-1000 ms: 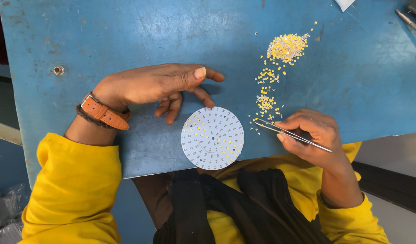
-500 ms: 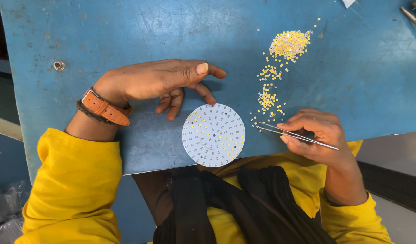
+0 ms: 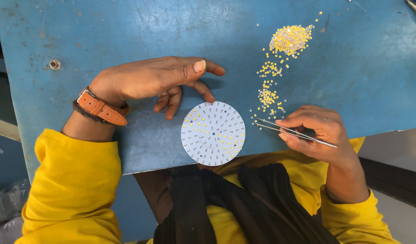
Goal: The person uses tweezers to pick up small yellow LED components from a pile on a blue workbench and places them into designated spots on a circular LED board. The person repeats this process continuously, filling the board with LEDs.
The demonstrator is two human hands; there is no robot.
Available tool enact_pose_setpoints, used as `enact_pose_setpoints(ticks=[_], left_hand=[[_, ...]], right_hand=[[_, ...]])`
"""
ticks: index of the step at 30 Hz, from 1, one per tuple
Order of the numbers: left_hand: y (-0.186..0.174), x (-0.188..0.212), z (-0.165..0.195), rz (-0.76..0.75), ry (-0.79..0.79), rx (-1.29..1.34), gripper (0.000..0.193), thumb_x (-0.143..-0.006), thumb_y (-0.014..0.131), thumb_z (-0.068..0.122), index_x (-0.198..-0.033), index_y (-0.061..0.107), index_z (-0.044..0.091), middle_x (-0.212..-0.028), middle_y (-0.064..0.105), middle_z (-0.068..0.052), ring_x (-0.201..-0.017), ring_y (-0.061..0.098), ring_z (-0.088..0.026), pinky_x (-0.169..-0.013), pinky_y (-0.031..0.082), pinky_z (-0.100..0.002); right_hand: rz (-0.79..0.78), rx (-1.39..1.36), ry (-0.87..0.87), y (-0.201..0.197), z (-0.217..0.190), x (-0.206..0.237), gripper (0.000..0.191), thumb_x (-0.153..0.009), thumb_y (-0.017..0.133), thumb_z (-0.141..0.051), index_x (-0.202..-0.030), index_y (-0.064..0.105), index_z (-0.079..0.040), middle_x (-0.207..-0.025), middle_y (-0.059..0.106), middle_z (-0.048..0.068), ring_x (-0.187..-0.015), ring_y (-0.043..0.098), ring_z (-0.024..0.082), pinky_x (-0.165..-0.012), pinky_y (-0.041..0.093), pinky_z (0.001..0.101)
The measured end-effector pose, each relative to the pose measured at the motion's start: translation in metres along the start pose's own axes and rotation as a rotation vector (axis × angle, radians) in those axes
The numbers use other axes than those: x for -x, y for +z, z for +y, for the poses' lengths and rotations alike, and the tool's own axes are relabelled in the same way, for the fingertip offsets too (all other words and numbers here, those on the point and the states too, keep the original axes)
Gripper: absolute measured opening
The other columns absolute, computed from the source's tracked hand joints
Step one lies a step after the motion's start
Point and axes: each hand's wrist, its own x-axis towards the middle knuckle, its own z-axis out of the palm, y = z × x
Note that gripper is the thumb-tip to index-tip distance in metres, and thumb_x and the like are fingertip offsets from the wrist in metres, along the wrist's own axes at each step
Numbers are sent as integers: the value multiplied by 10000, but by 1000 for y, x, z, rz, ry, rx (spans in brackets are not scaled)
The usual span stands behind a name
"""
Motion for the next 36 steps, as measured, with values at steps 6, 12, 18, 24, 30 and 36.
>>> enact_pose_setpoints(ticks=[6, 12, 18, 24, 30, 36], left_hand=[[-1, 0, 0, -12, 16, -6, 866, -891, 325, 717, -1529, 452, 146, -1155, 784, -147, -456, 677, -178, -354, 478, -262], [-1, 0, 1, -11, 8, 2, 863, -892, 327, 714, -1531, 450, 147, -1158, 779, -152, -462, 682, -178, -355, 481, -264], [0, 0, 1, -2, 16, -15, 873, -890, 326, 725, -1528, 455, 143, -1161, 773, -166, -467, 693, -179, -358, 488, -261], [0, 0, 1, 12, 17, -27, 898, -874, 324, 747, -1524, 459, 143, -1159, 770, -173, -466, 700, -183, -354, 493, -263], [-1, -2, 0, -5, 13, -12, 901, -870, 331, 746, -1531, 445, 144, -1164, 767, -175, -467, 702, -185, -350, 491, -265], [-1, -2, 1, -14, 1, 10, 885, -876, 339, 731, -1534, 446, 149, -1164, 777, -160, -467, 688, -176, -358, 487, -264]], right_hand=[[-23, 45, -34, -2, 0, -1, 216, -772, 804, -64, -966, 727, -7, -835, 726, 72, -704, 673, 151, -614, 487, 270], [-24, -7, -36, -1, 0, 1, 168, -810, 786, -70, -953, 722, -10, -844, 734, 77, -698, 672, 150, -616, 485, 275], [-164, -102, -118, 11, 1, -9, 211, -804, 802, -103, -990, 735, -29, -819, 731, 64, -710, 706, 157, -611, 520, 273], [-185, -49, -138, 15, -3, -15, 219, -809, 807, -117, -1009, 742, -58, -807, 734, 37, -718, 725, 162, -626, 539, 280], [-169, -45, -145, 13, -2, -11, 222, -811, 800, -132, -1008, 731, -57, -838, 738, 45, -730, 723, 163, -637, 539, 275], [33, 57, 37, -1, 7, -1, 215, -791, 793, -87, -985, 741, -10, -839, 723, 82, -629, 637, 104, -553, 451, 239]])
